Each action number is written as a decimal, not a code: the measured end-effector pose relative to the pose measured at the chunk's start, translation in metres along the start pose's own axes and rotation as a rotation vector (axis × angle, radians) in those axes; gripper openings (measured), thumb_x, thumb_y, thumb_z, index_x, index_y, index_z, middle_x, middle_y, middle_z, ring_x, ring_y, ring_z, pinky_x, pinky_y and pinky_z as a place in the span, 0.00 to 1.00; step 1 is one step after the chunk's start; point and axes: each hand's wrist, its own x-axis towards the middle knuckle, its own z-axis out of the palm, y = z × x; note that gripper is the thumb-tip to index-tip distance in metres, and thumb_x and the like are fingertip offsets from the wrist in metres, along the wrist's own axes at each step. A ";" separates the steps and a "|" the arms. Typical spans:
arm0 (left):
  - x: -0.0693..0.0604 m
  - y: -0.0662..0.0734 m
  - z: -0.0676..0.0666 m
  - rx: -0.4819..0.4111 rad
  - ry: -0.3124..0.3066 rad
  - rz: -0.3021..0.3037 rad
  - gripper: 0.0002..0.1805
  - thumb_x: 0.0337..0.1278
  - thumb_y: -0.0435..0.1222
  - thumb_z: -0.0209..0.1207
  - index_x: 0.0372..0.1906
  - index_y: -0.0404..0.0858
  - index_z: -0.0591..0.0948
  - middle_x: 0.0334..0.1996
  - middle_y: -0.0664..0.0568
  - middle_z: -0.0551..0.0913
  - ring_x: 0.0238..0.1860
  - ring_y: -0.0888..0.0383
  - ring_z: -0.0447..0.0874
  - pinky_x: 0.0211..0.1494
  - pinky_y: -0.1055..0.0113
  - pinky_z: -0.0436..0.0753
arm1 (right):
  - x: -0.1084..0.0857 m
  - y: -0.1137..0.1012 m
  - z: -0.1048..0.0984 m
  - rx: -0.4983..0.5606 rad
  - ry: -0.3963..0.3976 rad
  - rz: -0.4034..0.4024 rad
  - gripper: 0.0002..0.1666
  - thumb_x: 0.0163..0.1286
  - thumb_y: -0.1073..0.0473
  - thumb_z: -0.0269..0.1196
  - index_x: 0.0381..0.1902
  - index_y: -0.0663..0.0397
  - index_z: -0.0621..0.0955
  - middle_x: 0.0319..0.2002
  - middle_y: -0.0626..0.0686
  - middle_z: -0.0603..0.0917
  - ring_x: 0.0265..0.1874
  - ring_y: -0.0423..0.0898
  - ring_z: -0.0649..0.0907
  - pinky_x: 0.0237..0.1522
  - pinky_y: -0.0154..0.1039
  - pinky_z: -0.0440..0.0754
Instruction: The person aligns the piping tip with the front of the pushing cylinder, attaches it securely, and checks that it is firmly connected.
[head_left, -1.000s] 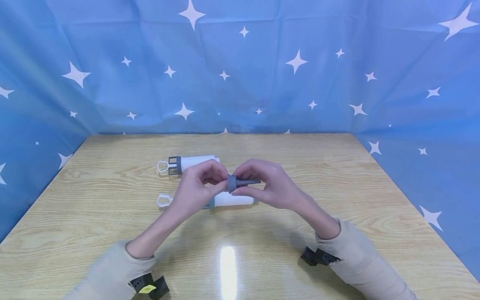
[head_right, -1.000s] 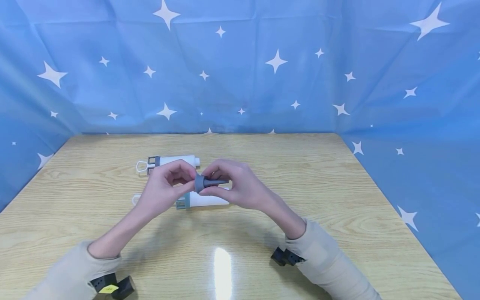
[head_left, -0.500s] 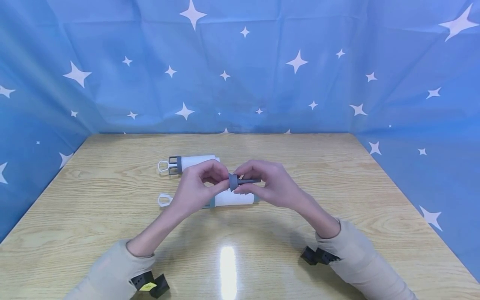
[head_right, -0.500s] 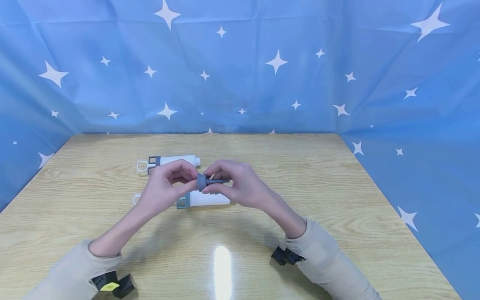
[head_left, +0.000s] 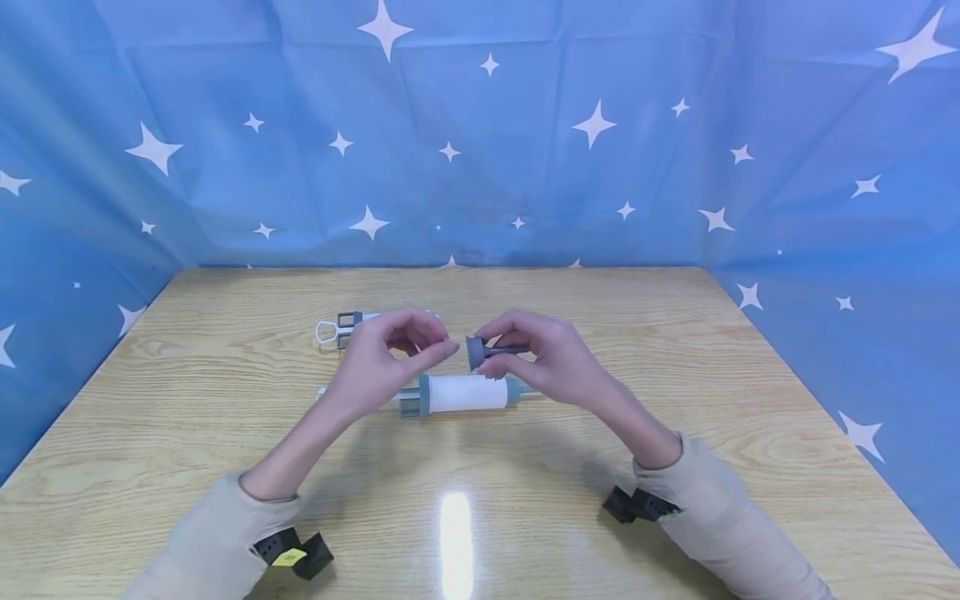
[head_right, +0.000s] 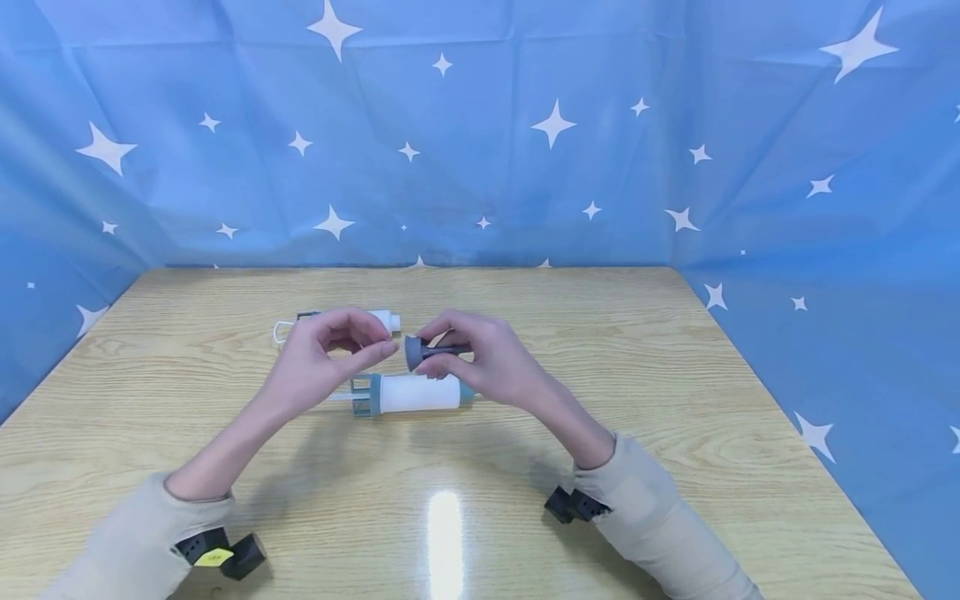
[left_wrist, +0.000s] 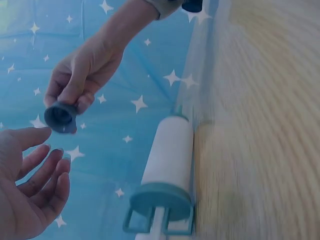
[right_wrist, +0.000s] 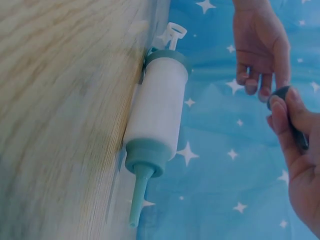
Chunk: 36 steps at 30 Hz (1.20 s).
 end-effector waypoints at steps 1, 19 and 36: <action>0.001 -0.002 -0.002 0.008 0.000 -0.006 0.07 0.59 0.36 0.71 0.39 0.42 0.85 0.32 0.56 0.85 0.33 0.58 0.84 0.38 0.65 0.83 | 0.000 0.000 -0.001 -0.004 0.000 0.019 0.18 0.59 0.73 0.72 0.48 0.65 0.82 0.40 0.55 0.87 0.36 0.44 0.89 0.39 0.37 0.87; 0.014 -0.051 -0.030 0.212 -0.003 -0.083 0.15 0.60 0.32 0.68 0.51 0.33 0.84 0.46 0.43 0.85 0.50 0.46 0.80 0.58 0.48 0.76 | -0.002 0.009 -0.005 0.007 -0.010 0.130 0.19 0.61 0.70 0.72 0.50 0.61 0.82 0.34 0.51 0.89 0.30 0.39 0.88 0.37 0.39 0.87; 0.013 -0.081 -0.053 0.443 -0.029 -0.141 0.25 0.59 0.30 0.66 0.62 0.30 0.78 0.63 0.34 0.76 0.66 0.36 0.71 0.71 0.42 0.65 | -0.002 0.010 -0.006 -0.006 -0.002 0.104 0.17 0.63 0.71 0.71 0.50 0.62 0.82 0.32 0.52 0.89 0.27 0.39 0.88 0.32 0.39 0.87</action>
